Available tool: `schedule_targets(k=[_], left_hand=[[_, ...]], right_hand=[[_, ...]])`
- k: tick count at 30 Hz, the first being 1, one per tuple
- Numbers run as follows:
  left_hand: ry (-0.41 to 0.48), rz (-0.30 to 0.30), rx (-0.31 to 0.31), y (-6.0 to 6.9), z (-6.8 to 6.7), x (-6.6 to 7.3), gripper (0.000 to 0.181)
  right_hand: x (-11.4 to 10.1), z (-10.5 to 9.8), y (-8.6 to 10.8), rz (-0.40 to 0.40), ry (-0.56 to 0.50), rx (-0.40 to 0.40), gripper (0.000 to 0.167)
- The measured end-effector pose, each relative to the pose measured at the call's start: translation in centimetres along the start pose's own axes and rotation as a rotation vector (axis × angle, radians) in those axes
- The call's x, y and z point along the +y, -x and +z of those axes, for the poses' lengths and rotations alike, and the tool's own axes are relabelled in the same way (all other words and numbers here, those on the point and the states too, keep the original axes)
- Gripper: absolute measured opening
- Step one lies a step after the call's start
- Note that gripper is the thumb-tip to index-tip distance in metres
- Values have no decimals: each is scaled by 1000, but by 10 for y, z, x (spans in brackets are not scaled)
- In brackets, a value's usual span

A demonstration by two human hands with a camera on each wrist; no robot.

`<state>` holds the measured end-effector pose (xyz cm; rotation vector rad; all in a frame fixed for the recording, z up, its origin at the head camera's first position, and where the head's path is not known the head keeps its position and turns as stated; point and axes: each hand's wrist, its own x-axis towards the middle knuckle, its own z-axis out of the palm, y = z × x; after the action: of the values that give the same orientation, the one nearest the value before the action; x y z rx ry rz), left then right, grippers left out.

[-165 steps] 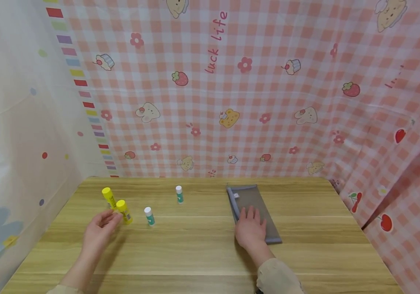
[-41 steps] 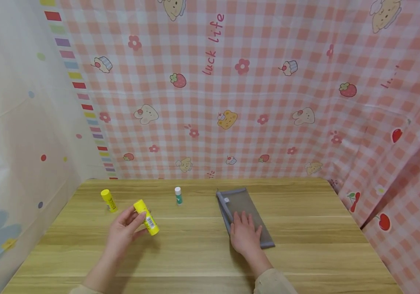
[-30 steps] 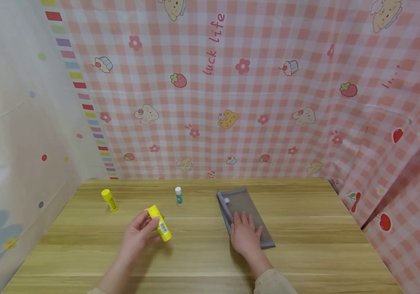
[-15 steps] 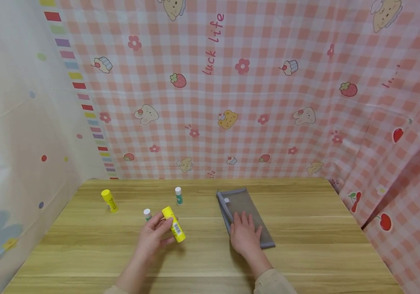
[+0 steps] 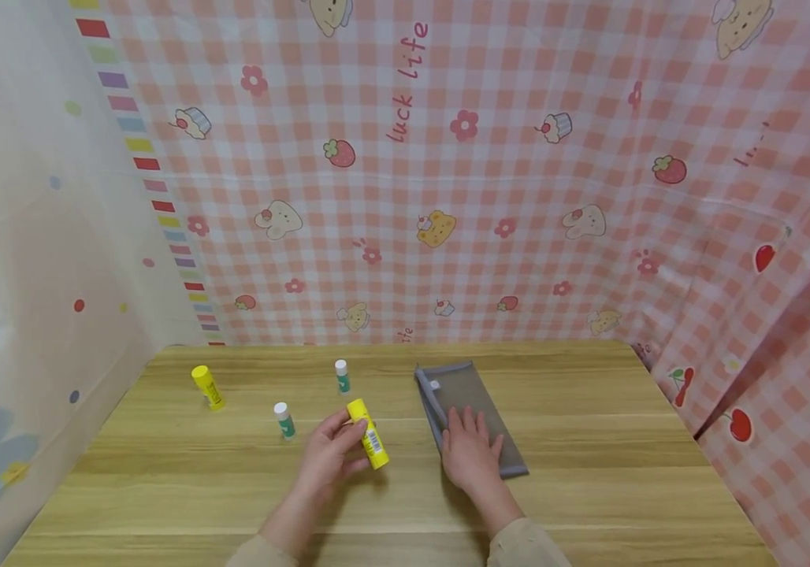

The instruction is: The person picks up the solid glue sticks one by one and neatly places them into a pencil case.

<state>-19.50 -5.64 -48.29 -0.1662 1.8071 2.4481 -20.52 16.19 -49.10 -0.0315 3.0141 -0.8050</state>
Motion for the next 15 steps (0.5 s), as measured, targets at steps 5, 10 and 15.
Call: schedule_targets(k=[5,10,15], left_hand=[[-12,-12,1,-4,10,-6,49],[-23,-42,9,-8,20,-12,48],[-25,-63,23,-12,29,-17,51]], right_hand=[[0,0,0,6,-3,-3,47],[0,1,1,1,0,2,47],[0,0,1,-1,-6,6,47]])
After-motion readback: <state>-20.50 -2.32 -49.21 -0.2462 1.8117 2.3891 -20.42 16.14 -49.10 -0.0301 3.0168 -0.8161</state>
